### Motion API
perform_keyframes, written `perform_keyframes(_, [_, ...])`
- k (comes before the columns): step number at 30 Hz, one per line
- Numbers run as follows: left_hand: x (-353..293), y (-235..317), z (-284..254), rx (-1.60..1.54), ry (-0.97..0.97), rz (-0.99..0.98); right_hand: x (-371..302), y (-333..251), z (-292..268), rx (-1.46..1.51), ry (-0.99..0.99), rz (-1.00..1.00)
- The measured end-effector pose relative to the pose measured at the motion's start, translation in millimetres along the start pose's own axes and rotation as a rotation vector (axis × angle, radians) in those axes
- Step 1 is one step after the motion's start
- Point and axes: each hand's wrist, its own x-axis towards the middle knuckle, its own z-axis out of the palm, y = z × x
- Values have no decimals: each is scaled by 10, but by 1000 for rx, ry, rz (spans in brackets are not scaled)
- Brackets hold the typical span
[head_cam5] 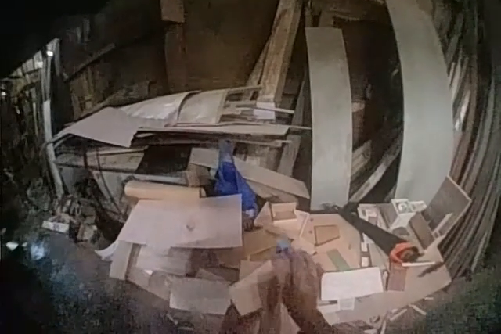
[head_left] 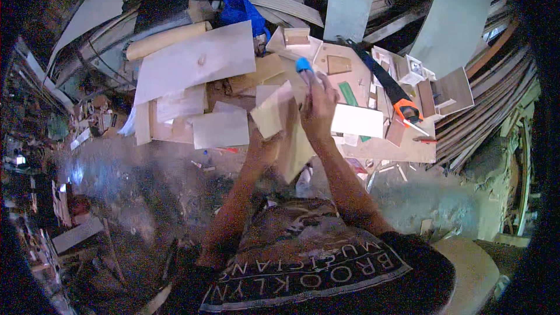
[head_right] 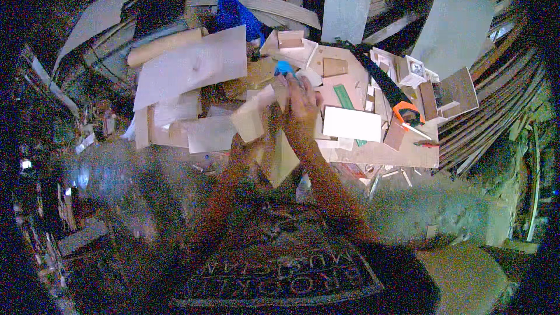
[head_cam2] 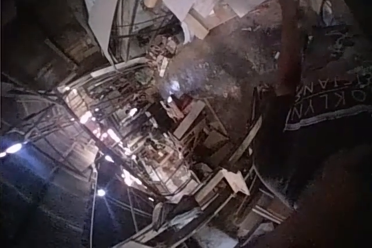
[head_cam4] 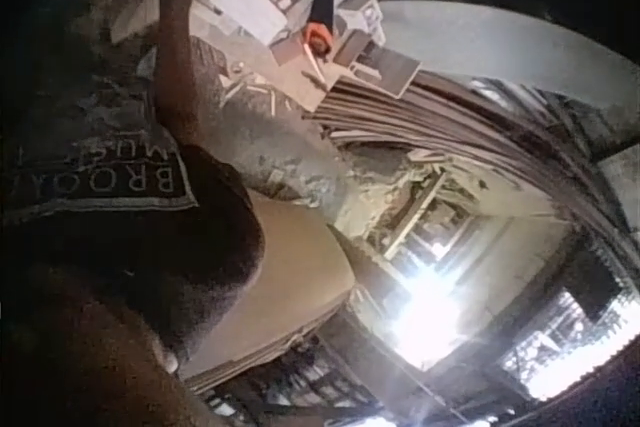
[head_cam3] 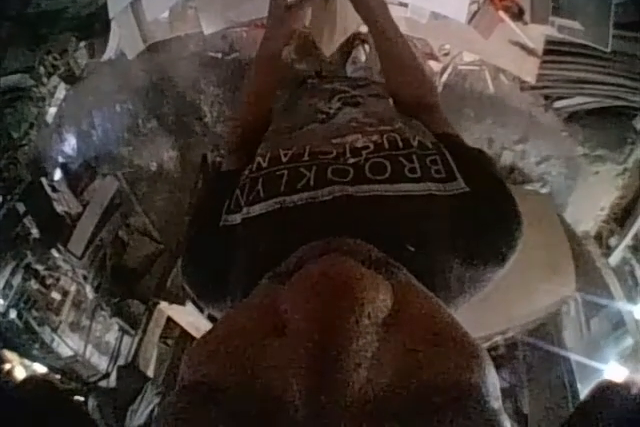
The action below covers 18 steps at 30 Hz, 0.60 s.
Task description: The recorder is assembling and inspecting various small wooden pieces to construct a box.
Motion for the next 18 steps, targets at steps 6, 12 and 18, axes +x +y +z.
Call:
perform_keyframes(6, [19,18,331,-293,0,234,-792,80,147,877,-370,403])
perform_keyframes(12, [-90,243,451,-127,-156,-189,-303,54,-383,781,-620,845])
perform_keyframes(18, [-103,56,443,17,-163,-18,-490,227,-270,412,-333,116])
